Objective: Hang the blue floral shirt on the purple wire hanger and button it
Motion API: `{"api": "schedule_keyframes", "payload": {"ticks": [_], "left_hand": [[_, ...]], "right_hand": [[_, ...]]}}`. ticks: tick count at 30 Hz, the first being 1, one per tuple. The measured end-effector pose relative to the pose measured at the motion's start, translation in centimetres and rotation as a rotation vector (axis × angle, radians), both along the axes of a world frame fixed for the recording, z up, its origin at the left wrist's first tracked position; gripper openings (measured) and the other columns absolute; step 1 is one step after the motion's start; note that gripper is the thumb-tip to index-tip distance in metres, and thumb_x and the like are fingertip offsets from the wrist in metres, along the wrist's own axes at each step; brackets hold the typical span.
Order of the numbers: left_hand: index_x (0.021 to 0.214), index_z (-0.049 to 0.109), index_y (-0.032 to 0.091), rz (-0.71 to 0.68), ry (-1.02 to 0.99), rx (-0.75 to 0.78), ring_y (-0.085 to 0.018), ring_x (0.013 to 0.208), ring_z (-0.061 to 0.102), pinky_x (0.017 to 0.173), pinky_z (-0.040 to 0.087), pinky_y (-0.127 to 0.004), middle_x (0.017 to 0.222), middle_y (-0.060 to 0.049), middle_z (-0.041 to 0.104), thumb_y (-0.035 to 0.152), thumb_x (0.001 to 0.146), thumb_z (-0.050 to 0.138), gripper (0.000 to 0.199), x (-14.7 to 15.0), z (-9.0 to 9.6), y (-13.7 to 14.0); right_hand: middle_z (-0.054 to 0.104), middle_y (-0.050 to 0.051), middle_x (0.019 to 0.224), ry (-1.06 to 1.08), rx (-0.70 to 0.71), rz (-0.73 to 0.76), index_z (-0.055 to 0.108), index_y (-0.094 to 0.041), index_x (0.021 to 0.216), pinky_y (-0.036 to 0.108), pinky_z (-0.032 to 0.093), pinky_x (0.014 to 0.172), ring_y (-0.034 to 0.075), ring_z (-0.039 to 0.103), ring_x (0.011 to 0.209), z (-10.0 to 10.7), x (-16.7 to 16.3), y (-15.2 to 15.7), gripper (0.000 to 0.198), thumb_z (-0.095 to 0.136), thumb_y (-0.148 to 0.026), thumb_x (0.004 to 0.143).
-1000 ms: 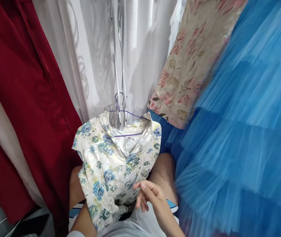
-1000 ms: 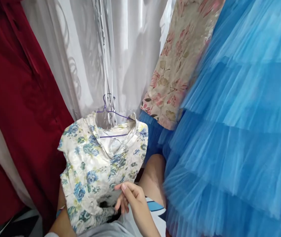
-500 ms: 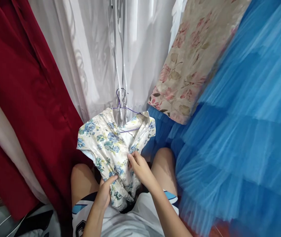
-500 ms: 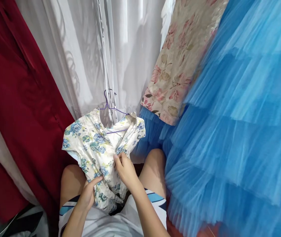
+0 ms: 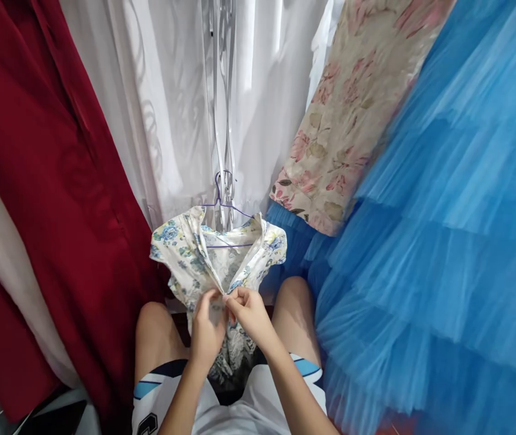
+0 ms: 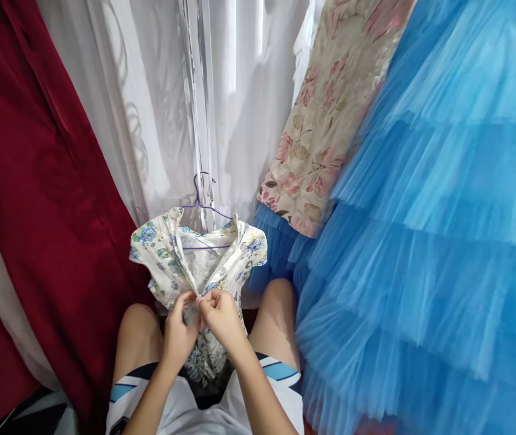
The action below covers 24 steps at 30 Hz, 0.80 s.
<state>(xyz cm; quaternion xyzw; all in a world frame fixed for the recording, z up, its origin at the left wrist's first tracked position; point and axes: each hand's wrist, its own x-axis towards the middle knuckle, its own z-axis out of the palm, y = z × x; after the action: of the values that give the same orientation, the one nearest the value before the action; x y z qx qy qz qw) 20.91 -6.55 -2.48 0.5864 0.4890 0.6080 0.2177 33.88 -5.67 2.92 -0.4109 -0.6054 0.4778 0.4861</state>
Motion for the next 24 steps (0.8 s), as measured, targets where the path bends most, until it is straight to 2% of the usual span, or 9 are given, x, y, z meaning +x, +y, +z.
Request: {"api": "schedule_keyframes", "payload": {"ticks": [2, 5, 9, 14, 18, 21, 23, 24], "left_hand": [[0.091, 0.061, 0.023, -0.062, 0.043, -0.025, -0.023, 0.082, 0.063, 0.079, 0.047, -0.033, 0.087, -0.007, 0.067, 0.037, 0.088, 0.057, 0.015, 1.1, 0.3, 0.6], [0.079, 0.055, 0.024, -0.024, 0.079, 0.002, -0.022, 0.072, 0.06, 0.072, 0.045, -0.032, 0.075, -0.005, 0.063, 0.035, 0.091, 0.052, 0.016, 1.8, -0.2, 0.9], [0.078, 0.053, 0.025, -0.031, 0.189, 0.007, -0.022, 0.075, 0.06, 0.072, 0.044, -0.031, 0.076, -0.006, 0.063, 0.032, 0.092, 0.051, 0.016, 1.7, -1.3, 0.5], [0.082, 0.055, 0.022, -0.098, 0.294, 0.059, -0.02, 0.077, 0.06, 0.072, 0.044, -0.029, 0.082, -0.007, 0.062, 0.026, 0.093, 0.046, 0.015, 3.2, -1.6, -0.1], [0.082, 0.057, 0.02, -0.166, 0.519, 0.034, -0.02, 0.076, 0.061, 0.068, 0.044, -0.029, 0.085, -0.007, 0.064, 0.018, 0.091, 0.044, 0.016, 3.6, -1.7, -0.4], [0.083, 0.062, 0.02, -0.258, 0.65, 0.025, -0.021, 0.076, 0.063, 0.069, 0.045, -0.029, 0.082, -0.006, 0.066, 0.019, 0.088, 0.052, 0.01, 1.7, 0.5, 0.3], [0.089, 0.064, 0.02, -0.296, 0.594, 0.095, -0.02, 0.081, 0.064, 0.075, 0.047, -0.029, 0.085, -0.005, 0.068, 0.024, 0.089, 0.055, 0.01, -0.1, 3.9, 1.3], [0.101, 0.064, 0.021, -0.286, 0.523, 0.151, -0.018, 0.082, 0.064, 0.077, 0.047, -0.028, 0.088, -0.005, 0.068, 0.026, 0.092, 0.054, 0.015, -1.1, 6.1, 2.0]], "right_hand": [[0.056, -0.002, 0.045, -0.009, 0.015, 0.016, 0.051, -0.02, 0.066, 0.024, 0.033, 0.046, 0.013, 0.049, 0.042, 0.5, -0.5, 0.5, 0.024, 0.059, -0.033, 0.083], [0.053, -0.002, 0.043, -0.019, 0.044, -0.017, 0.05, -0.02, 0.058, 0.024, 0.033, 0.047, 0.012, 0.046, 0.041, 1.9, -1.0, 2.1, 0.027, 0.058, -0.031, 0.081], [0.047, -0.003, 0.041, 0.051, 0.144, -0.125, 0.05, -0.018, 0.048, 0.024, 0.029, 0.046, 0.009, 0.036, 0.04, 6.0, -1.6, 5.2, 0.032, 0.056, -0.029, 0.078], [0.042, -0.003, 0.039, 0.063, 0.252, -0.257, 0.051, -0.018, 0.044, 0.025, 0.028, 0.045, 0.009, 0.036, 0.04, 11.9, -2.5, 8.3, 0.031, 0.055, -0.027, 0.074], [0.045, -0.004, 0.041, 0.191, 0.272, -0.248, 0.052, -0.018, 0.049, 0.024, 0.025, 0.043, 0.009, 0.034, 0.04, 13.9, -2.6, 9.4, 0.026, 0.056, -0.028, 0.073], [0.047, -0.004, 0.044, 0.302, 0.276, -0.194, 0.056, -0.018, 0.059, 0.023, 0.024, 0.042, 0.008, 0.034, 0.04, 13.7, -2.3, 8.9, 0.019, 0.057, -0.029, 0.075], [0.047, -0.006, 0.043, 0.329, 0.271, -0.166, 0.057, -0.018, 0.065, 0.023, 0.023, 0.042, 0.008, 0.034, 0.039, 13.2, -2.0, 8.1, 0.016, 0.058, -0.03, 0.076], [0.046, -0.006, 0.043, 0.33, 0.273, -0.163, 0.057, -0.018, 0.066, 0.022, 0.024, 0.042, 0.008, 0.034, 0.039, 12.9, -1.9, 7.7, 0.015, 0.058, -0.029, 0.076]]}}
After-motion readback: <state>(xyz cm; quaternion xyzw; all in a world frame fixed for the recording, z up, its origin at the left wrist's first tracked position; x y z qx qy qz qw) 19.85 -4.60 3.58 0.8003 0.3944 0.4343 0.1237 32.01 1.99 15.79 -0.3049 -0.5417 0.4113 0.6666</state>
